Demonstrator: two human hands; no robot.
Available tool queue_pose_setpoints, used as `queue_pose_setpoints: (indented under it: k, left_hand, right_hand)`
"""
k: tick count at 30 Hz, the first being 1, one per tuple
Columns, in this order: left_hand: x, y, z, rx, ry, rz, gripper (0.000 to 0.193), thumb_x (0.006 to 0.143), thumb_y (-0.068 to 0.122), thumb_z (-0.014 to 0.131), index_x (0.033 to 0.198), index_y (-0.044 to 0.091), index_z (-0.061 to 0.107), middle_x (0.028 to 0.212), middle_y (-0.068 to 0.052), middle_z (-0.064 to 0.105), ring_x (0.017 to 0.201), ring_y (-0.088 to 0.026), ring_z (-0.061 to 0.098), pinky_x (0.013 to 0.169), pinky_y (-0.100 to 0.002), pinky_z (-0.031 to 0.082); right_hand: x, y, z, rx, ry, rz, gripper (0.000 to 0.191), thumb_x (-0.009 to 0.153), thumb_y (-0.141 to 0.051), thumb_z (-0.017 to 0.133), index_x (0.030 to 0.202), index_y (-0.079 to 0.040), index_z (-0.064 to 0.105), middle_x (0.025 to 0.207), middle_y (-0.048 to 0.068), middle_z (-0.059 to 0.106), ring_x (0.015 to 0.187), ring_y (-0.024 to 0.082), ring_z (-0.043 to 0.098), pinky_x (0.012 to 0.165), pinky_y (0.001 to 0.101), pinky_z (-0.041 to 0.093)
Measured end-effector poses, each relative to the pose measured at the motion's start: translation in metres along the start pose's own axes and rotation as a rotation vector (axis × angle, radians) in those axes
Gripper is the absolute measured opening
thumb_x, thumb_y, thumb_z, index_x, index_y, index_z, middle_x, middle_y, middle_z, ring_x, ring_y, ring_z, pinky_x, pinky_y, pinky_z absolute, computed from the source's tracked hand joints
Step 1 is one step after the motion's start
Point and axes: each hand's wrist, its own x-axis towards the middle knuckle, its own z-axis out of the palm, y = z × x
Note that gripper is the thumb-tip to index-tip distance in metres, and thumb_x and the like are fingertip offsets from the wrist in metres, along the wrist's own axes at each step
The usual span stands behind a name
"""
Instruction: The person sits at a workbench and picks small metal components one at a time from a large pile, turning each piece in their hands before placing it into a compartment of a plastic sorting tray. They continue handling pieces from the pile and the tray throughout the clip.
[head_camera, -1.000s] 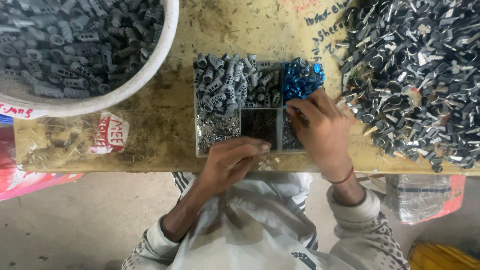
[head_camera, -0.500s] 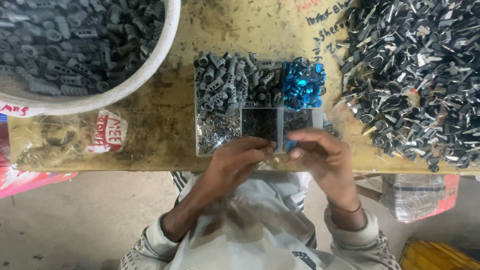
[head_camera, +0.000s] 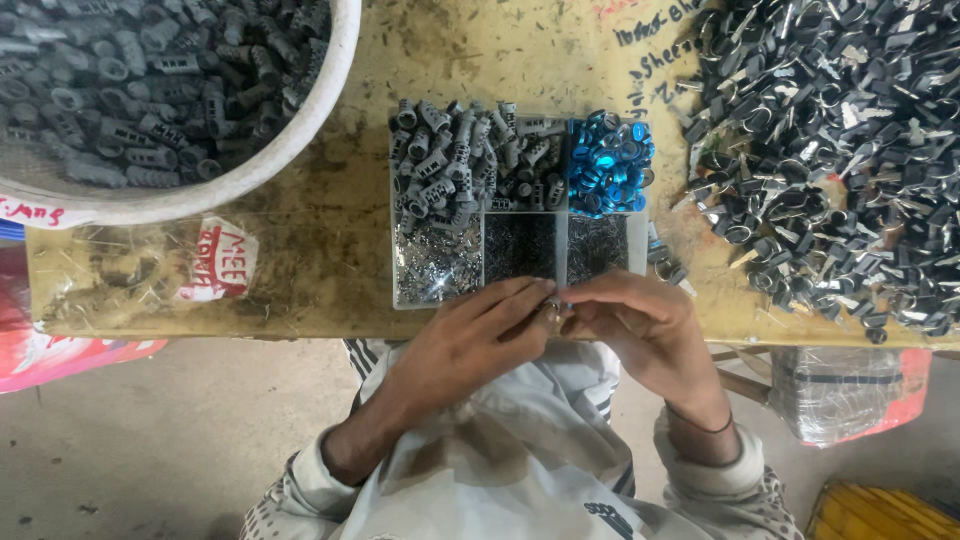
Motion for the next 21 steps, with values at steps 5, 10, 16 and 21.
queue_pose_setpoints:
  k: [5, 10, 16, 21]
  left_hand:
    - [-0.002, -0.003, 0.003, -0.033, -0.008, 0.019, 0.038, 0.09, 0.009, 0.066, 0.126, 0.004, 0.058, 0.141, -0.017, 0.056, 0.134, -0.036, 0.058, 0.103, -0.047, 0.057]
    - [-0.005, -0.007, 0.008, 0.023, 0.021, 0.044, 0.036, 0.09, 0.011, 0.069, 0.123, 0.005, 0.058, 0.14, -0.015, 0.057, 0.133, -0.034, 0.059, 0.102, -0.046, 0.058]
    - [-0.016, -0.006, 0.008, -0.048, 0.046, -0.007, 0.04, 0.098, 0.009, 0.067, 0.135, -0.002, 0.056, 0.141, -0.02, 0.059, 0.128, -0.035, 0.06, 0.1, -0.046, 0.056]
    - [-0.013, 0.004, 0.021, -0.371, 0.164, -0.18, 0.046, 0.099, -0.001, 0.073, 0.142, 0.001, 0.058, 0.122, -0.007, 0.074, 0.104, -0.02, 0.072, 0.087, -0.033, 0.062]
  right_hand:
    - [0.003, 0.011, -0.001, 0.173, 0.057, 0.302, 0.014, 0.102, 0.0, 0.057, 0.115, 0.005, 0.057, 0.086, 0.016, 0.074, 0.07, 0.022, 0.075, 0.06, 0.0314, 0.062]
    - [0.004, 0.029, 0.009, 0.379, 0.07, 0.345, 0.011, 0.103, -0.005, 0.057, 0.109, 0.002, 0.051, 0.082, 0.018, 0.072, 0.064, 0.021, 0.072, 0.056, 0.03, 0.059]
    - [0.005, 0.031, 0.004, 0.312, -0.034, 0.392, 0.015, 0.102, -0.005, 0.058, 0.107, 0.002, 0.046, 0.083, 0.017, 0.072, 0.063, 0.02, 0.072, 0.053, 0.0308, 0.06]
    - [-0.001, 0.033, 0.012, 0.312, -0.186, 0.26, 0.032, 0.104, -0.011, 0.053, 0.128, -0.005, 0.033, 0.104, 0.013, 0.066, 0.081, 0.014, 0.067, 0.072, 0.0274, 0.059]
